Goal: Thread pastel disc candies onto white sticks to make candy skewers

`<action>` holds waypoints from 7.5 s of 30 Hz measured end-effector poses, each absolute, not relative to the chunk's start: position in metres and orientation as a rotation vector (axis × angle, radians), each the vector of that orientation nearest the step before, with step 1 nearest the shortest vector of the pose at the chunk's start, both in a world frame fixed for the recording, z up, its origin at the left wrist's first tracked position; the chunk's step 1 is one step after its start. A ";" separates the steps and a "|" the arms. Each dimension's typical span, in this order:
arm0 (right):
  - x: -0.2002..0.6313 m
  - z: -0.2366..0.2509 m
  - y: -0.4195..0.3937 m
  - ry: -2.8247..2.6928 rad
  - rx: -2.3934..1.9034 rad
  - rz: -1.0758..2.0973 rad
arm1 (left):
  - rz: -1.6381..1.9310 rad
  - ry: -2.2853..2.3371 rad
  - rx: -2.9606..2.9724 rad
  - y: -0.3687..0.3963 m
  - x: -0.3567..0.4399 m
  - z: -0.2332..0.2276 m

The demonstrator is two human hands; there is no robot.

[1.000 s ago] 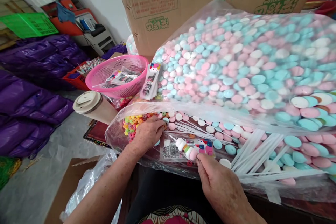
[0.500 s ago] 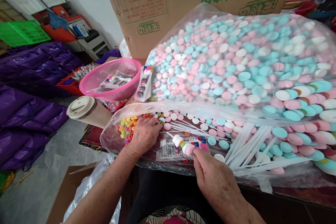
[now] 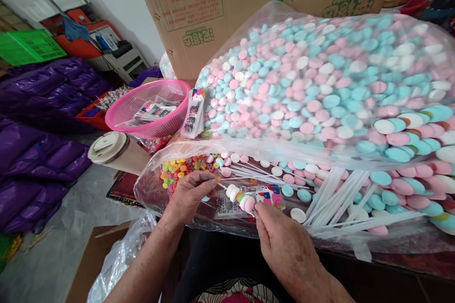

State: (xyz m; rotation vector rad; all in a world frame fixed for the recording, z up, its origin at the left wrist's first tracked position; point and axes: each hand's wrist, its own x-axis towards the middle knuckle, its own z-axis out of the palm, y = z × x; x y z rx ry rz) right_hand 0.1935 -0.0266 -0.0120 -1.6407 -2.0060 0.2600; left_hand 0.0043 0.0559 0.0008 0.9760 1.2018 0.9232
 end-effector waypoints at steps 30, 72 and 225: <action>0.199 -0.019 -0.027 -1.874 -1.690 0.423 | 0.445 1.638 1.948 0.091 0.002 0.000; 0.187 -0.012 -0.032 -2.088 -1.611 0.171 | 0.676 1.038 0.862 0.066 -0.004 0.004; 0.242 0.003 -0.008 -0.867 -1.245 1.160 | 0.208 0.757 2.267 0.078 0.068 0.047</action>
